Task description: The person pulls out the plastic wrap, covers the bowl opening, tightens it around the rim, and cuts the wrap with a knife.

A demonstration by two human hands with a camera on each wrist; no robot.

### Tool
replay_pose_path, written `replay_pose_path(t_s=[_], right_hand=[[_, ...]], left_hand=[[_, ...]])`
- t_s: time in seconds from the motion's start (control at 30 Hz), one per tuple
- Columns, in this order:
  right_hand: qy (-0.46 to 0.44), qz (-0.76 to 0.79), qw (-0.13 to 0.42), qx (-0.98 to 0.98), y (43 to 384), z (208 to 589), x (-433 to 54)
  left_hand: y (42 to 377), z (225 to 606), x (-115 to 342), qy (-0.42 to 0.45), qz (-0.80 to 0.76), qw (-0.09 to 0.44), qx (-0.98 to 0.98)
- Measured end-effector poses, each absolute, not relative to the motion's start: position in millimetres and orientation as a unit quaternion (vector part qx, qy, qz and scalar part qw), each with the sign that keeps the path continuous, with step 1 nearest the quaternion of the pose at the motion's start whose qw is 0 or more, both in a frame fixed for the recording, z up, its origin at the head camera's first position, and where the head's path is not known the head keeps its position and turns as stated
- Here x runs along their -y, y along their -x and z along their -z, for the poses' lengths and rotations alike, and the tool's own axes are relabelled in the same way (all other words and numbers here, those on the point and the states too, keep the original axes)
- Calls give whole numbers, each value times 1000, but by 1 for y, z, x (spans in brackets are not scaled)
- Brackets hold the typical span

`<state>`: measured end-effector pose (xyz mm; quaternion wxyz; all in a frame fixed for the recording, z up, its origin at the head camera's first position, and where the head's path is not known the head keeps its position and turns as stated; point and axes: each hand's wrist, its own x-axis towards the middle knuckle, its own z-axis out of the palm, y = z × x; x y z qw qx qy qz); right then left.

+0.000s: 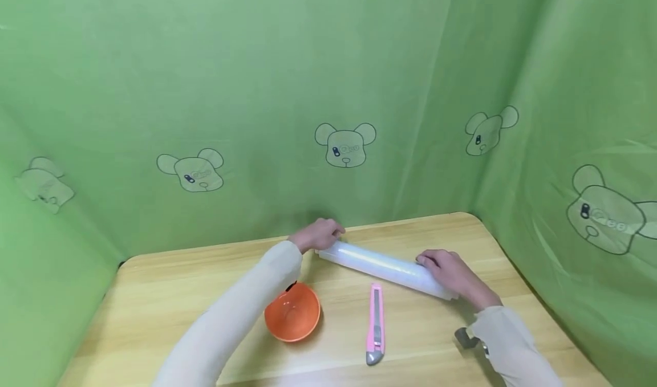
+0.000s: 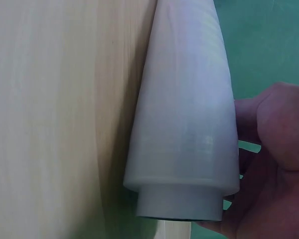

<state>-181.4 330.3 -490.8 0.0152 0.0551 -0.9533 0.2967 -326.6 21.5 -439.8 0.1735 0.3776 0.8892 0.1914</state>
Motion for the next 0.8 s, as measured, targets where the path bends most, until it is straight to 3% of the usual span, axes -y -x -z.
replay_pose_path(t_s=[0.47,0.8], right_hand=[[-43,-316,-19,948,179,478,-326],[-46,-324,-10,945,173,470,-318]], left_hand=[[336,442,-37,-390,-142,146,-898],[333,448,-30,-402,-159,125,-893]])
